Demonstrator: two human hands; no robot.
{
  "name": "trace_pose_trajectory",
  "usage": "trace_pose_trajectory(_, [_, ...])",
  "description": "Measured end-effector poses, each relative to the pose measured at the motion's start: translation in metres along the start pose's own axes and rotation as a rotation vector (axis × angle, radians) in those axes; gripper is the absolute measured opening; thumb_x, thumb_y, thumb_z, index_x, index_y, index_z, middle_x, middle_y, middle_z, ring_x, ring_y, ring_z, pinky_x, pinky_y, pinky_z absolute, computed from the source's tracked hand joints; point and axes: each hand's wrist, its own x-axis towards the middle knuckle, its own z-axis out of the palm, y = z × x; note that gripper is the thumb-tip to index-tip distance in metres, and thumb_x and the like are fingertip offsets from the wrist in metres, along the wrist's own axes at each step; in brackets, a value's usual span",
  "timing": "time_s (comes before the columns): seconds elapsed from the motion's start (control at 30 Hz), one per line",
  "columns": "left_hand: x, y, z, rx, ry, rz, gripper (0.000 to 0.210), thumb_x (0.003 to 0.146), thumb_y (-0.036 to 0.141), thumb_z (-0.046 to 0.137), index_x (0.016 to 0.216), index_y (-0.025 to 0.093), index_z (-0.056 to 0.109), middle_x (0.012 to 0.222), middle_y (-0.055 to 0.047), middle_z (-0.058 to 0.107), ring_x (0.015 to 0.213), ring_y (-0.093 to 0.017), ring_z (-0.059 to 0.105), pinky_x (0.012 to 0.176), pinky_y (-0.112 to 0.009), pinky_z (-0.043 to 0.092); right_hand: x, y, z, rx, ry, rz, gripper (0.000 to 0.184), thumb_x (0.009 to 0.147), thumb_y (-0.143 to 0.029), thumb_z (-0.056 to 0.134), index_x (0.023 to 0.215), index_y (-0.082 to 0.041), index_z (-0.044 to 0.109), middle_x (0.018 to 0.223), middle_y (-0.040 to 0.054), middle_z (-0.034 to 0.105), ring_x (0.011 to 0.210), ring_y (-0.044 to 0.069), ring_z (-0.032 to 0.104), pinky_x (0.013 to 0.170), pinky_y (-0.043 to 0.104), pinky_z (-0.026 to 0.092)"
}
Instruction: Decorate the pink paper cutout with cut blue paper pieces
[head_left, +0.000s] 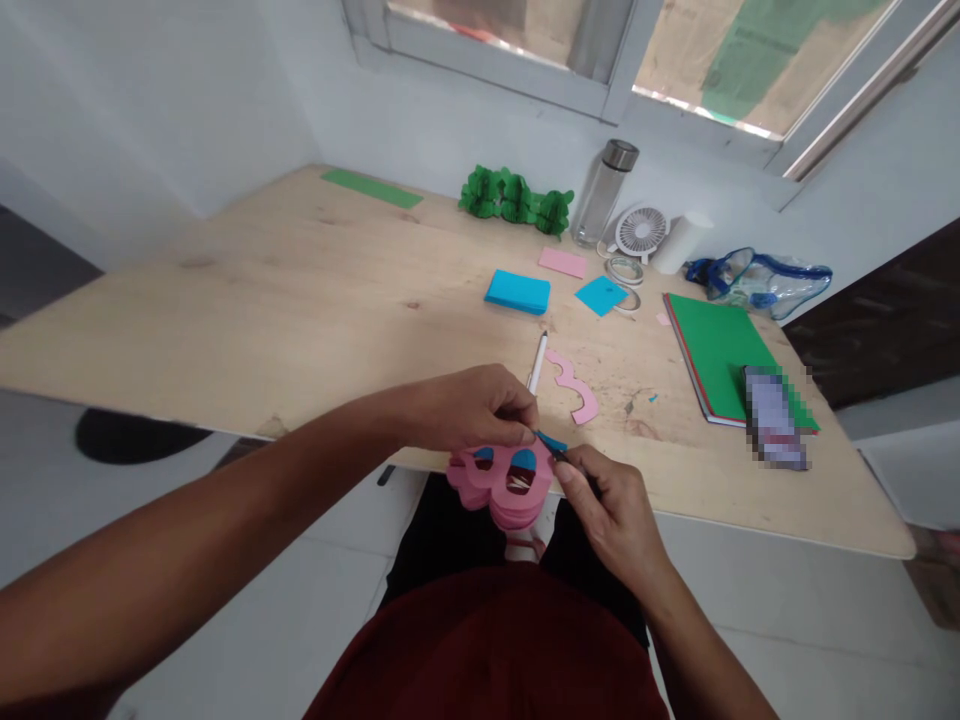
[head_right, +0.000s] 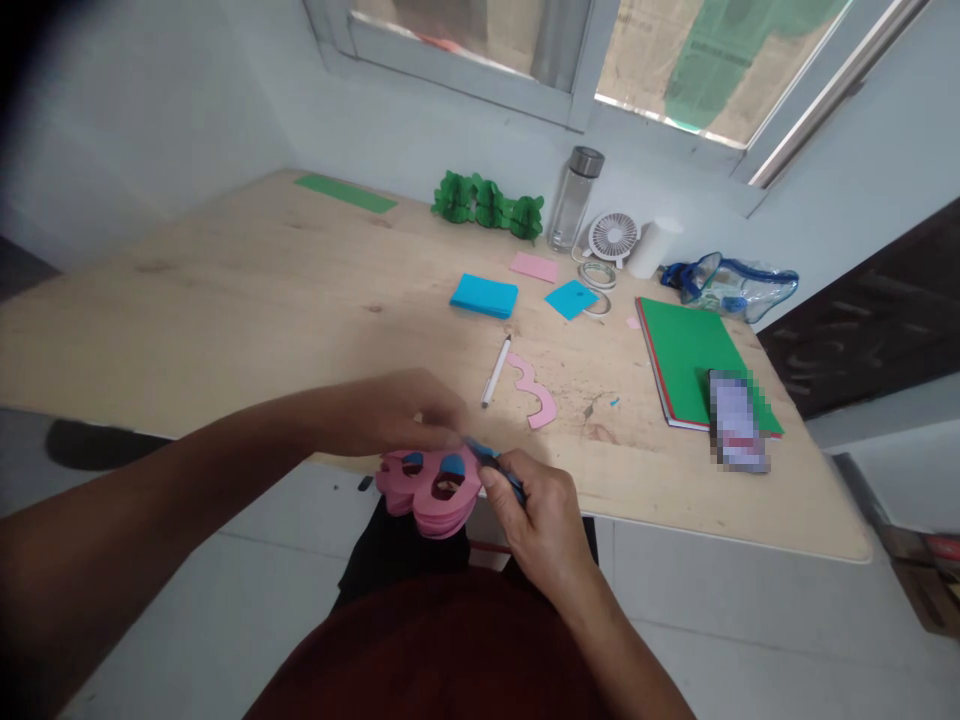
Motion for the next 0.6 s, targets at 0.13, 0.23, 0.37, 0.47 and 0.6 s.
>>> trace_pose_trajectory(0.13, [0.0,0.001,-0.001,0.001,-0.026,0.003,0.017,0.075,0.022,0.055,0.059,0.015,0.055,0.053,0.006,0.043,0.05,-0.008,0.039,0.047,-0.021,0.027,0.0,0.0,-0.001,0.056,-0.028,0.008,0.032,0.094,-0.039,0.042,0.072,-0.018,0.052,0.059,-0.0031,0.044,0.055,0.011,0.043,0.052,0.023,0.032])
trace_pose_trajectory(0.23, [0.002,0.004,-0.002,0.013,-0.043,0.005,0.017,0.076,0.021,0.053,0.06,0.015,0.054,0.054,0.005,0.045,0.051,-0.009,0.04,0.047,-0.022,0.028,0.001,0.001,-0.001,0.109,-0.04,0.03,0.033,0.094,-0.039,0.042,0.069,-0.018,0.051,0.058,-0.0036,0.042,0.054,0.011,0.041,0.051,0.022,0.031])
trace_pose_trajectory(0.37, [0.006,0.005,-0.005,0.04,-0.056,0.022,0.015,0.074,0.019,0.053,0.059,0.016,0.053,0.053,0.005,0.045,0.052,-0.009,0.039,0.047,-0.021,0.029,0.002,0.004,-0.001,0.168,-0.032,0.048,0.037,0.093,-0.042,0.044,0.063,-0.019,0.045,0.057,-0.004,0.039,0.054,0.011,0.037,0.051,0.023,0.03])
trace_pose_trajectory(0.47, [0.011,0.003,-0.005,0.024,-0.068,0.032,0.016,0.073,0.019,0.053,0.058,0.016,0.052,0.052,0.005,0.042,0.05,-0.008,0.037,0.046,-0.021,0.028,0.002,0.006,-0.002,0.227,-0.041,0.061,0.04,0.093,-0.044,0.043,0.061,-0.02,0.043,0.056,-0.0038,0.038,0.054,0.011,0.036,0.052,0.023,0.03])
trace_pose_trajectory(0.6, [0.016,0.003,-0.005,0.001,-0.065,-0.014,0.017,0.073,0.021,0.054,0.057,0.016,0.053,0.05,0.005,0.042,0.048,-0.008,0.036,0.043,-0.021,0.026,0.003,0.008,-0.003,0.264,-0.046,0.095,0.042,0.093,-0.046,0.043,0.06,-0.02,0.042,0.054,-0.0039,0.039,0.051,0.011,0.037,0.051,0.023,0.031])
